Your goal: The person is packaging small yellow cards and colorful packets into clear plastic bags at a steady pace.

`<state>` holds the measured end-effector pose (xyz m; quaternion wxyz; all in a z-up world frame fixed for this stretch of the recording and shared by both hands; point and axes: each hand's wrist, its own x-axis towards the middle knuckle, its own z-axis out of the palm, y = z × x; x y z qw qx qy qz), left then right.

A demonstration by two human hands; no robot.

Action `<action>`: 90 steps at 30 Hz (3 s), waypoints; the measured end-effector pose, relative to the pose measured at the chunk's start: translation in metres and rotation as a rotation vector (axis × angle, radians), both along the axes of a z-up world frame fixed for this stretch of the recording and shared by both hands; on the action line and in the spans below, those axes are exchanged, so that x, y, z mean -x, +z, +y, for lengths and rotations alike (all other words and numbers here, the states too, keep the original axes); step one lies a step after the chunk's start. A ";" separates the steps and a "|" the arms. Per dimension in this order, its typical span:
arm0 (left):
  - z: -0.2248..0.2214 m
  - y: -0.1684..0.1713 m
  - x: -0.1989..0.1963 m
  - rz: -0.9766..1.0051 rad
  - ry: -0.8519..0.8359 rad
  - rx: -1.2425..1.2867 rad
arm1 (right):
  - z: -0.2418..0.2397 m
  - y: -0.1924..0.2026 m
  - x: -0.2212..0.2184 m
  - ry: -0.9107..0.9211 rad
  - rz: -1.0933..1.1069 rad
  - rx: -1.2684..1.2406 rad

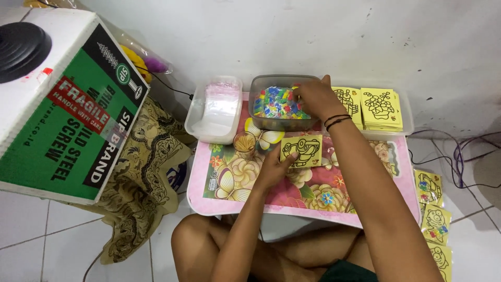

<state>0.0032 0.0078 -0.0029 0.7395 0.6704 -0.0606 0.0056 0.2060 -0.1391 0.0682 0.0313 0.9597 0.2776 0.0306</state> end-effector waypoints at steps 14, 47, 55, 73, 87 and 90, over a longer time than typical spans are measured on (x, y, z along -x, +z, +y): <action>0.000 0.002 -0.001 0.016 0.009 -0.005 | -0.015 0.052 0.046 -0.026 0.135 -0.522; 0.001 -0.005 -0.006 0.119 -0.024 0.180 | -0.153 -0.047 0.172 -0.418 0.501 -1.698; -0.001 -0.006 -0.005 0.109 -0.056 0.214 | -0.124 -0.046 0.164 -0.370 0.705 -1.709; 0.005 -0.014 -0.003 0.100 -0.168 0.193 | -0.089 -0.012 0.176 -0.292 0.744 -1.512; 0.001 -0.005 0.002 0.058 -0.173 0.125 | -0.076 -0.059 0.161 -0.674 0.869 -1.522; 0.002 -0.011 0.000 0.080 -0.136 0.106 | -0.086 -0.093 0.153 -0.409 0.836 -1.516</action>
